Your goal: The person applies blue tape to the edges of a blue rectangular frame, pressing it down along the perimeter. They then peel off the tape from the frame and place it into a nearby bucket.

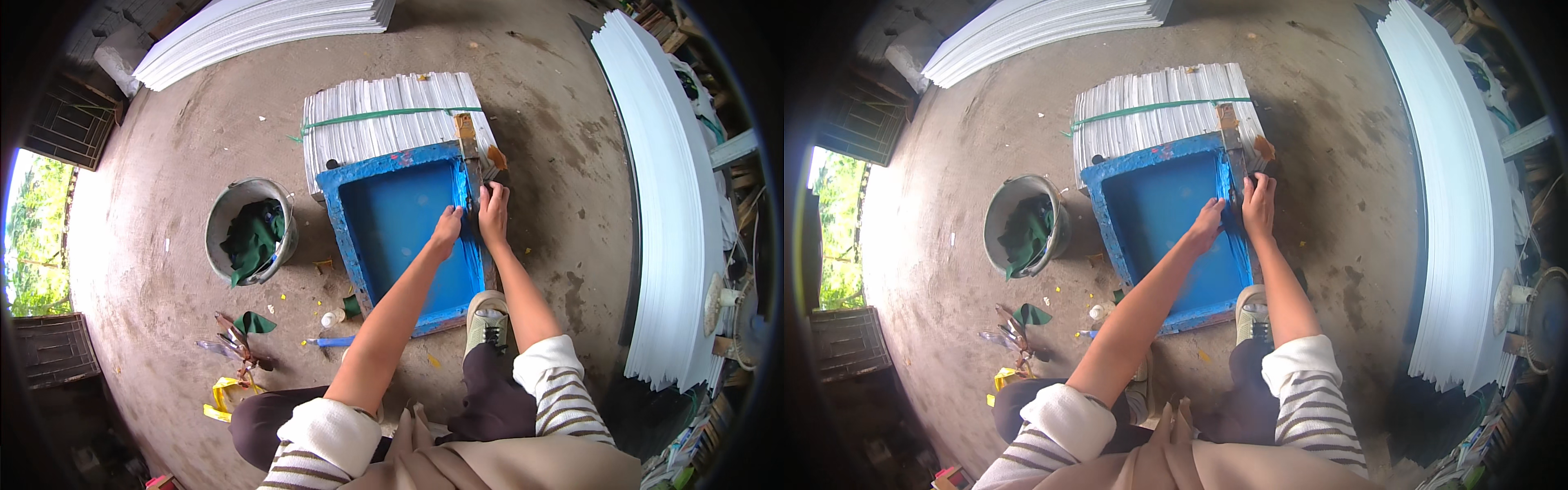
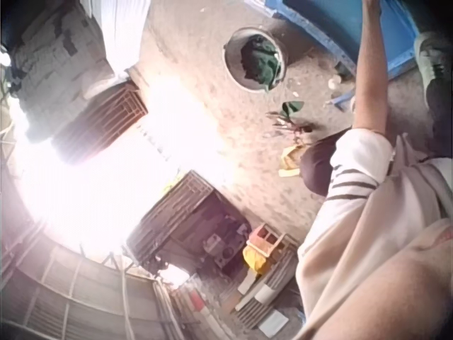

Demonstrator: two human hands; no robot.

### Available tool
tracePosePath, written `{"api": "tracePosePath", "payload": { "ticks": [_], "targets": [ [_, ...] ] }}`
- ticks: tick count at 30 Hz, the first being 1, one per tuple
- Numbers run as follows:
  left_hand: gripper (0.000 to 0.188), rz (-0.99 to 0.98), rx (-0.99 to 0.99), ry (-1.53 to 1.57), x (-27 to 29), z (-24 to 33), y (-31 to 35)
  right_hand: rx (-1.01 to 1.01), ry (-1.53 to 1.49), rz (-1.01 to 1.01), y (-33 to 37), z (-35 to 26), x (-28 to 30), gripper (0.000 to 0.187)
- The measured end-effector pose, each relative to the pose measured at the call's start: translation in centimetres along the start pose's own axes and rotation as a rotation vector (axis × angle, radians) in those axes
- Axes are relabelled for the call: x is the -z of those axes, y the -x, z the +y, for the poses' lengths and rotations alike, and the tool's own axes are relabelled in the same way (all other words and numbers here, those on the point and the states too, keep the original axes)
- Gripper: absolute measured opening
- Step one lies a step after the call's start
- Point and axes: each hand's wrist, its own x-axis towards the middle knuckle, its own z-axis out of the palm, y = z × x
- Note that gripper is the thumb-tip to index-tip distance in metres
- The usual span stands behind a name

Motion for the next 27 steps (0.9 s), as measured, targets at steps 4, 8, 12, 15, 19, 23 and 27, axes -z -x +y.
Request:
{"api": "tracePosePath", "payload": {
  "ticks": [4, 8, 12, 15, 19, 23, 27],
  "targets": [
    [0.059, 0.016, 0.03, 0.051, -0.5, 0.9, 1.1, 0.006, -0.104, -0.189, 1.4, -1.1, 3.5, 0.014],
    [0.041, -0.032, -0.013, 0.126, 0.3, 0.1, -0.3, 0.084, -0.027, -0.164, 3.4, -3.2, 2.9, 0.021],
    [0.032, -0.057, -0.015, 0.115, -0.2, -0.5, 0.1, -0.042, 0.075, -0.198, 3.1, -2.8, 3.2, 0.02],
    [0.034, 0.004, -0.137, 0.051, 2.0, -1.6, -1.3, -0.123, 0.092, -0.249, 2.6, -5.2, 1.4, 0.022],
    [0.04, 0.044, -0.183, 0.046, 0.7, -1.9, -0.3, -0.319, 0.184, -0.391, 1.4, -5.2, 0.7, 0.028],
    [0.046, -0.014, -0.191, 0.019, 1.6, -1.0, 0.9, -0.543, 0.241, -0.419, 0.8, -7.4, -0.8, 0.034],
    [0.052, -0.051, -0.099, 0.265, 1.3, -0.3, 3.1, -0.677, 0.329, -0.382, 0.3, -8.7, -1.5, 0.037]
  ]
}}
